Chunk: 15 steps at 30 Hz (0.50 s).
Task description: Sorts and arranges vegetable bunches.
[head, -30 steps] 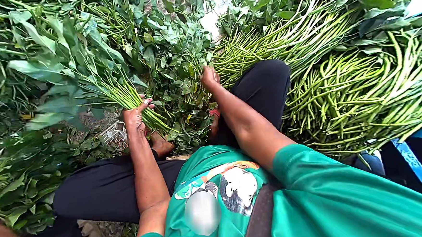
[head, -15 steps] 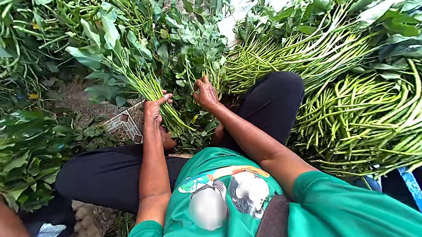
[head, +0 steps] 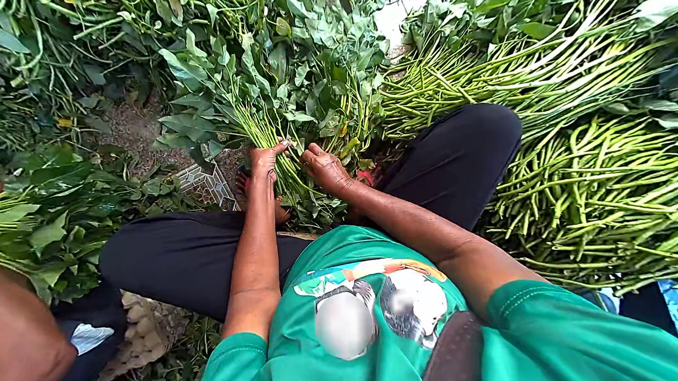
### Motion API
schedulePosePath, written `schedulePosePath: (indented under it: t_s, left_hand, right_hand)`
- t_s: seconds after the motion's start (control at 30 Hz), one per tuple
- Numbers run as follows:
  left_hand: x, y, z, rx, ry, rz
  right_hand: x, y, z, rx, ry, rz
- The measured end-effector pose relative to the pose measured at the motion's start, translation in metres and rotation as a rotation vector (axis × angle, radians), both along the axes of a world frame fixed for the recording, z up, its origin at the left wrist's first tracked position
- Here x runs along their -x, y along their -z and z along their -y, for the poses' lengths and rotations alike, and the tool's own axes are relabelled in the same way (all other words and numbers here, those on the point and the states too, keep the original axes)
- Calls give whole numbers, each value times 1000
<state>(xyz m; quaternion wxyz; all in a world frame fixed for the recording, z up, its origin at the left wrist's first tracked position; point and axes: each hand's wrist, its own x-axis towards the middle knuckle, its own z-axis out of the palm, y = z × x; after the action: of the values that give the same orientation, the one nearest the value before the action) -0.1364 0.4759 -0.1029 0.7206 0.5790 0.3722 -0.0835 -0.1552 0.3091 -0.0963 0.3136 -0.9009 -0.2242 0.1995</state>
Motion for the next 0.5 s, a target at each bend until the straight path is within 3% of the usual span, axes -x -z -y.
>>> schedulePosePath:
  t_s: [0.1, 0.33, 0.5]
  left_hand:
    - [0, 1, -6, 18, -44, -34]
    - [4, 1, -28, 54, -155, -18]
    - [5, -5, -45, 68, -249, 46]
  right_hand:
    - [0, 3, 1, -34, 37, 8]
    - [-26, -10, 17, -268, 461, -238]
    - [-39, -1, 25, -397, 588, -189]
